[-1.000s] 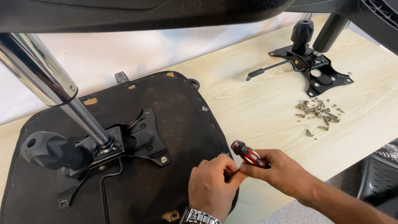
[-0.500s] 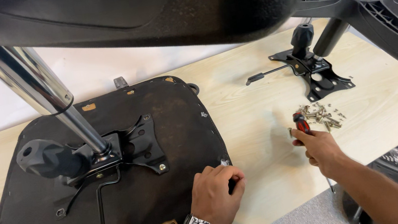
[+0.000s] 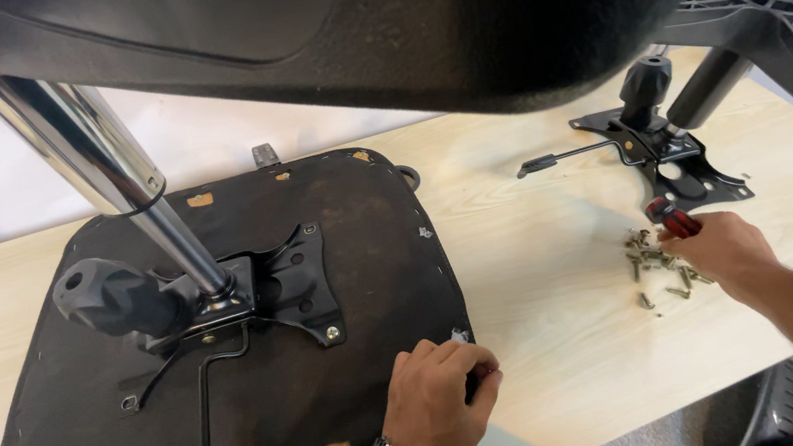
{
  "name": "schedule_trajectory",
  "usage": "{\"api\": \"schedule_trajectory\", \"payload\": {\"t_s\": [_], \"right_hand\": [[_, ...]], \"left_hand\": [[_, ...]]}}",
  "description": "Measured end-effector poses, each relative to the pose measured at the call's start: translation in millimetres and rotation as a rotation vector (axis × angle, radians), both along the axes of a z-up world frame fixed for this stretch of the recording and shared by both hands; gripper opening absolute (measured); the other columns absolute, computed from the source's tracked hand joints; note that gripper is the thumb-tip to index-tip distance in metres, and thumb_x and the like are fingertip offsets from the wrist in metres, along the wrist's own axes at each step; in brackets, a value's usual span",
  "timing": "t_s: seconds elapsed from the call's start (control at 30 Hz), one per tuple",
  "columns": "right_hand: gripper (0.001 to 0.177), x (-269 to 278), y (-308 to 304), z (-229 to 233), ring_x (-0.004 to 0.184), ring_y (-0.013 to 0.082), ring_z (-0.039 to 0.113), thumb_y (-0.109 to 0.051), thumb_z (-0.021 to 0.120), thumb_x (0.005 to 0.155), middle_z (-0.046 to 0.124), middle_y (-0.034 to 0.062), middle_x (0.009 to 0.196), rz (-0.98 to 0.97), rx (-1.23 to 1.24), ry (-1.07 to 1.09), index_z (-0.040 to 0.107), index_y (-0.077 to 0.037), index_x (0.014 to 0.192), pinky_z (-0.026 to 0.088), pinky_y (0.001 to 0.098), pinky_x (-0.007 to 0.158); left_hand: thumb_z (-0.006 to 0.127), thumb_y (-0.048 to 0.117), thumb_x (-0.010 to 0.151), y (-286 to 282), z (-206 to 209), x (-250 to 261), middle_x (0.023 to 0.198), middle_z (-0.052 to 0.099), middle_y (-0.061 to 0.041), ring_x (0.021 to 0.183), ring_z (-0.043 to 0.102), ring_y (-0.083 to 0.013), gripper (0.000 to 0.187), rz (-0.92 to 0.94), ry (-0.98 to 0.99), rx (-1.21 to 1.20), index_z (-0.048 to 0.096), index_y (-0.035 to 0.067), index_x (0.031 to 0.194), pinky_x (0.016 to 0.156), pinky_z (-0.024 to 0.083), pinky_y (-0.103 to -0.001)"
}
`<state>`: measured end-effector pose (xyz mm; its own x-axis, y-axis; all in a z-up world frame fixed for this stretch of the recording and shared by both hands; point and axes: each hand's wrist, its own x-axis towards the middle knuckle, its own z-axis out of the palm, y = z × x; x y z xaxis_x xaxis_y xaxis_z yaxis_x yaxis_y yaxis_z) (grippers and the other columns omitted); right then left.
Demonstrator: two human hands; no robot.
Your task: The person uses a screwdriver to tighten screws on the underside of an office chair seat, securing the gas lift and tilt mechanism to the seat base. The person works on multiple screw locations around the central mounting plate.
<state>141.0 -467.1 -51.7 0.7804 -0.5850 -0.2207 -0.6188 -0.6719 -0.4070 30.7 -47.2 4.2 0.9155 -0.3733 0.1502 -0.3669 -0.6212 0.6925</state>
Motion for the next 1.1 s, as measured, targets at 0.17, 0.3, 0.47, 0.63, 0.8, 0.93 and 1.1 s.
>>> {"api": "schedule_trajectory", "payload": {"t_s": [0.17, 0.3, 0.47, 0.63, 0.8, 0.93, 1.1], "right_hand": [[0.042, 9, 7, 0, 0.077, 0.0219, 0.073, -0.043, 0.079, 0.088, 0.072, 0.0091, 0.085, 0.161, -0.175, 0.168, 0.077, -0.027, 0.126, 0.054, 0.0404, 0.068], [0.044, 11, 15, -1, 0.08, 0.0206, 0.075, -0.047, 0.075, 0.09, 0.074, 0.0086, 0.088, 0.197, -0.221, 0.24, 0.073, -0.03, 0.131, 0.058, 0.0391, 0.071], [0.04, 8, 23, 6, 0.076, 0.0207, 0.073, -0.048, 0.072, 0.094, 0.072, 0.0088, 0.086, 0.189, -0.227, 0.215, 0.074, -0.029, 0.13, 0.056, 0.0394, 0.067], [0.04, -3, 44, 22, 0.063, 0.0206, 0.054, -0.041, 0.076, 0.093, 0.068, 0.0155, 0.079, 0.13, 0.086, -0.091, 0.079, -0.014, 0.122, 0.044, 0.0417, 0.058], [0.032, -35, 104, 47, 0.052, 0.0068, 0.036, -0.031, 0.074, 0.089, 0.068, 0.0014, 0.085, -0.127, 0.935, -0.126, 0.075, -0.004, 0.107, 0.031, 0.0235, 0.046], [0.016, -68, 166, 68, 0.05, 0.0025, 0.035, -0.024, 0.072, 0.089, 0.07, -0.0016, 0.086, -0.218, 1.349, -0.097, 0.066, -0.01, 0.095, 0.025, 0.0188, 0.04], [0.017, -95, 221, 82, 0.046, 0.0035, 0.034, -0.025, 0.073, 0.089, 0.066, -0.0034, 0.08, -0.251, 1.417, -0.009, 0.066, -0.01, 0.091, 0.023, 0.0193, 0.037]], "left_hand": [[0.076, 0.022, 0.088, -1, -4, 0, 0.081, 0.073, 0.005, 0.076, 0.061, -0.0143, 0.006, -0.002, -0.043, -0.001, 0.074, 0.016, 0.088, 0.076, 0.043, -0.034], [0.077, 0.022, 0.087, -1, -6, -1, 0.08, 0.072, 0.005, 0.078, 0.061, -0.0141, 0.006, 0.008, -0.066, -0.004, 0.074, 0.016, 0.088, 0.076, 0.043, -0.034], [0.075, 0.024, 0.089, -2, -6, 0, 0.081, 0.071, 0.005, 0.078, 0.06, -0.0138, 0.007, -0.006, -0.014, 0.035, 0.073, 0.017, 0.09, 0.076, 0.042, -0.034], [0.075, 0.023, 0.087, -1, -1, 1, 0.082, 0.073, 0.005, 0.078, 0.06, -0.0152, 0.006, 0.004, -0.023, 0.014, 0.073, 0.017, 0.089, 0.075, 0.042, -0.035], [0.074, 0.022, 0.087, -1, 4, 1, 0.082, 0.075, 0.005, 0.076, 0.061, -0.0168, 0.006, 0.03, -0.04, -0.056, 0.074, 0.017, 0.09, 0.072, 0.041, -0.037], [0.073, 0.023, 0.087, -4, 12, 1, 0.086, 0.074, 0.003, 0.072, 0.066, -0.0152, 0.012, 0.094, -0.017, -0.19, 0.074, 0.017, 0.097, 0.071, 0.048, -0.036], [0.071, 0.025, 0.088, -3, 24, -1, 0.103, 0.071, -0.002, 0.077, 0.068, -0.0174, 0.032, 0.069, 0.001, -0.337, 0.073, 0.019, 0.119, 0.067, 0.058, -0.032]]}}
